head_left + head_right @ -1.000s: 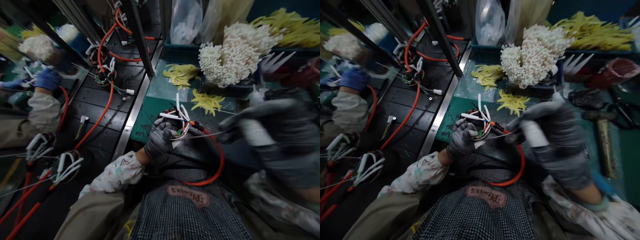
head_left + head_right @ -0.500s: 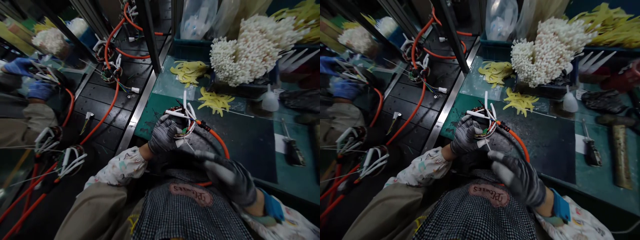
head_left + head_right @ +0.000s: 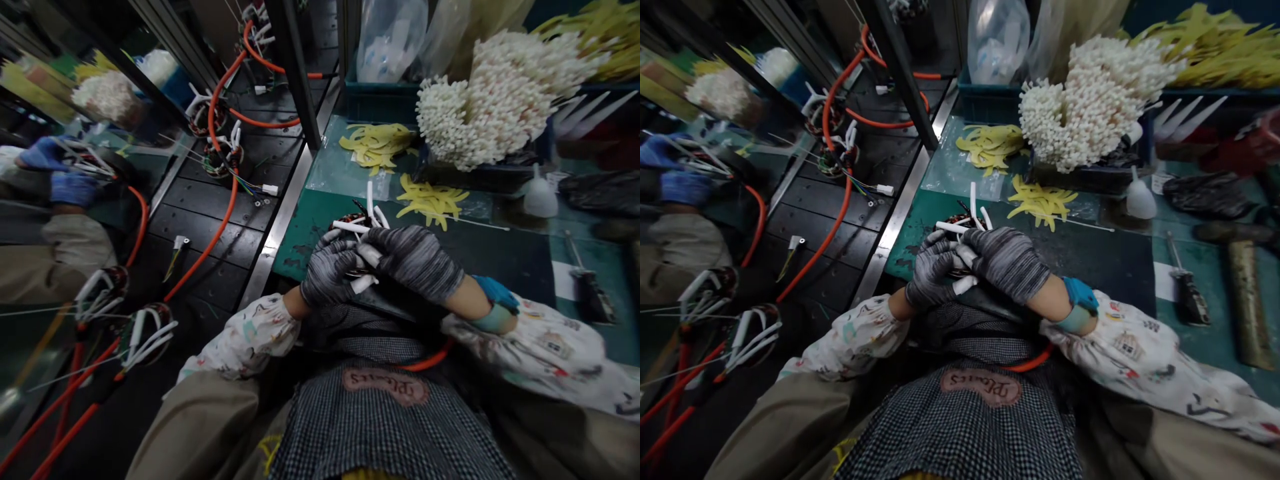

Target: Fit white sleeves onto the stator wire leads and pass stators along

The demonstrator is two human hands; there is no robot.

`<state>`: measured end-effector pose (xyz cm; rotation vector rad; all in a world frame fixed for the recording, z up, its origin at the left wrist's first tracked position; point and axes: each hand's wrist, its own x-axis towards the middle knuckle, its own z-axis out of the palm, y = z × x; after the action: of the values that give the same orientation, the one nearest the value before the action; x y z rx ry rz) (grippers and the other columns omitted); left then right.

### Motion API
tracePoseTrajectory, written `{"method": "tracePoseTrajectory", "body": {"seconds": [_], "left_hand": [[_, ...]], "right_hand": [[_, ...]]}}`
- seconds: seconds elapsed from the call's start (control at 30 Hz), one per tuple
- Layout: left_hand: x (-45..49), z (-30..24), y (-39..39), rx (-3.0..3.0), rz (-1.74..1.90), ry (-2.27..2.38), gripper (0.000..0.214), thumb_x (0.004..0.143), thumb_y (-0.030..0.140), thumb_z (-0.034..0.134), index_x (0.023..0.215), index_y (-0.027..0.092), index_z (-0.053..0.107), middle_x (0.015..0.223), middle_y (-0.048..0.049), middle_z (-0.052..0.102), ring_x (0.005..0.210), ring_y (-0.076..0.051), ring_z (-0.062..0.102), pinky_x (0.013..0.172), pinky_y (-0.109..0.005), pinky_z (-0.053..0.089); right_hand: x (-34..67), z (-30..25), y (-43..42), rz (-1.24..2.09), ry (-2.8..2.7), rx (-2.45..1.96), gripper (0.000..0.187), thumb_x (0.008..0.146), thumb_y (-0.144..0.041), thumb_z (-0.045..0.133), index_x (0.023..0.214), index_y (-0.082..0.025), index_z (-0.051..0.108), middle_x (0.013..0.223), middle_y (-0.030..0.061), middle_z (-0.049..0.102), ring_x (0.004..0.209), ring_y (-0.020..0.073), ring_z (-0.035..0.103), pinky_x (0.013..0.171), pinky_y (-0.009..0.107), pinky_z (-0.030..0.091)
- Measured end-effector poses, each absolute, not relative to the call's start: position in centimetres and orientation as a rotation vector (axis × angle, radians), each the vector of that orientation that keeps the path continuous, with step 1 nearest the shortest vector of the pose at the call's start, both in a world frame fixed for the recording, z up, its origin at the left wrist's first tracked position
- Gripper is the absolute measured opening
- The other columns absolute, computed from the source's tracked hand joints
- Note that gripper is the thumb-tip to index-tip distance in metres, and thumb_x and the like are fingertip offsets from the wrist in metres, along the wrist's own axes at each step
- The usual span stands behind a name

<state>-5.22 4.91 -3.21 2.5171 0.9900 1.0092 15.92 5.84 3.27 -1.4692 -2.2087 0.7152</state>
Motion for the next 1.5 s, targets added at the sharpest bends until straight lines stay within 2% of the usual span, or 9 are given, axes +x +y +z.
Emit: {"method": "tracePoseTrajectory", "body": {"seconds": [0.13, 0.23, 0.4, 0.73, 0.93, 1.13, 1.3, 1.43, 1.5], "left_hand": [[-5.4, -3.5, 4.8, 2.551, 0.997, 0.995, 0.023, 0.098, 0.047, 0.081, 0.111, 0.028, 0.078, 0.118, -0.0024, 0.087, 0.123, -0.023, 0.079, 0.13, -0.047, 0.045], [-5.5, -3.6, 4.9, 2.533, 1.091, 0.929, 0.021, 0.099, 0.045, 0.079, 0.108, 0.027, 0.075, 0.114, -0.0012, 0.086, 0.118, -0.021, 0.08, 0.13, -0.046, 0.045], [-5.3, -3.2, 5.1, 2.493, 1.197, 0.831, 0.023, 0.096, 0.044, 0.084, 0.106, 0.027, 0.072, 0.107, 0.0013, 0.086, 0.11, -0.019, 0.081, 0.131, -0.043, 0.043], [-6.1, -4.0, 5.0, 2.476, 0.957, 0.938, 0.028, 0.095, 0.054, 0.084, 0.107, 0.029, 0.076, 0.11, -0.0007, 0.086, 0.115, -0.023, 0.08, 0.132, -0.051, 0.044], [-5.6, -3.6, 4.9, 2.502, 1.008, 0.952, 0.02, 0.097, 0.046, 0.081, 0.102, 0.028, 0.075, 0.109, 0.0008, 0.087, 0.113, -0.021, 0.082, 0.13, -0.049, 0.046], [-4.8, -3.1, 4.6, 2.444, 0.949, 1.022, 0.02, 0.095, 0.045, 0.083, 0.099, 0.027, 0.075, 0.106, 0.0009, 0.088, 0.107, -0.021, 0.084, 0.131, -0.05, 0.045], [-4.8, -3.5, 4.8, 2.444, 0.82, 1.038, 0.019, 0.096, 0.045, 0.082, 0.102, 0.027, 0.076, 0.109, -0.0008, 0.088, 0.112, -0.023, 0.084, 0.136, -0.053, 0.04], [-4.9, -3.7, 5.2, 2.51, 0.835, 1.04, 0.027, 0.095, 0.051, 0.084, 0.105, 0.026, 0.078, 0.113, -0.0036, 0.087, 0.123, -0.027, 0.08, 0.134, -0.053, 0.042], [-5.0, -3.5, 5.4, 2.524, 0.902, 1.01, 0.024, 0.098, 0.05, 0.082, 0.103, 0.027, 0.079, 0.113, -0.0023, 0.086, 0.123, -0.025, 0.079, 0.134, -0.05, 0.042]], "right_hand": [[17.0, 3.3, 5.5, 1.178, -1.733, -1.179, 0.031, 0.106, -0.047, 0.063, 0.113, -0.027, 0.086, 0.107, 0.0049, 0.088, 0.091, 0.0241, 0.08, 0.086, 0.039, 0.065], [17.9, 3.5, 5.3, 1.297, -1.756, -1.124, 0.023, 0.097, -0.044, 0.075, 0.105, -0.026, 0.087, 0.098, 0.0035, 0.087, 0.087, 0.0234, 0.08, 0.081, 0.037, 0.066], [18.4, 2.4, 5.1, 1.127, -1.74, -1.209, 0.019, 0.09, -0.038, 0.075, 0.098, -0.023, 0.084, 0.09, 0.0058, 0.085, 0.075, 0.0231, 0.076, 0.07, 0.036, 0.062], [18.2, 1.8, 4.9, 1.098, -1.711, -1.18, 0.019, 0.092, -0.038, 0.072, 0.098, -0.025, 0.084, 0.092, 0.0044, 0.086, 0.079, 0.0228, 0.078, 0.075, 0.037, 0.064], [18.6, 0.7, 4.3, 1.1, -1.909, -1.034, 0.018, 0.098, -0.038, 0.07, 0.102, -0.027, 0.084, 0.102, 0.0068, 0.086, 0.09, 0.0252, 0.08, 0.086, 0.042, 0.066], [19.4, -0.1, 3.1, 0.984, -2.024, -1.283, 0.021, 0.1, -0.046, 0.074, 0.104, -0.028, 0.082, 0.086, 0.0042, 0.082, 0.07, 0.0244, 0.076, 0.063, 0.037, 0.059], [18.6, 1.3, 2.4, 0.903, -2.25, -0.873, 0.021, 0.101, -0.045, 0.067, 0.096, -0.034, 0.084, 0.097, 0.0039, 0.085, 0.095, 0.0279, 0.08, 0.083, 0.042, 0.066], [15.8, 2.1, 4.7, 0.763, -2.228, -1.165, 0.029, 0.107, -0.045, 0.059, 0.107, -0.029, 0.084, 0.093, 0.0074, 0.082, 0.082, 0.0273, 0.076, 0.078, 0.042, 0.063], [15.0, 1.9, 6.4, 0.664, -2.155, -1.238, 0.031, 0.106, -0.044, 0.059, 0.118, -0.028, 0.083, 0.104, 0.011, 0.082, 0.091, 0.0319, 0.077, 0.083, 0.047, 0.063]]}}
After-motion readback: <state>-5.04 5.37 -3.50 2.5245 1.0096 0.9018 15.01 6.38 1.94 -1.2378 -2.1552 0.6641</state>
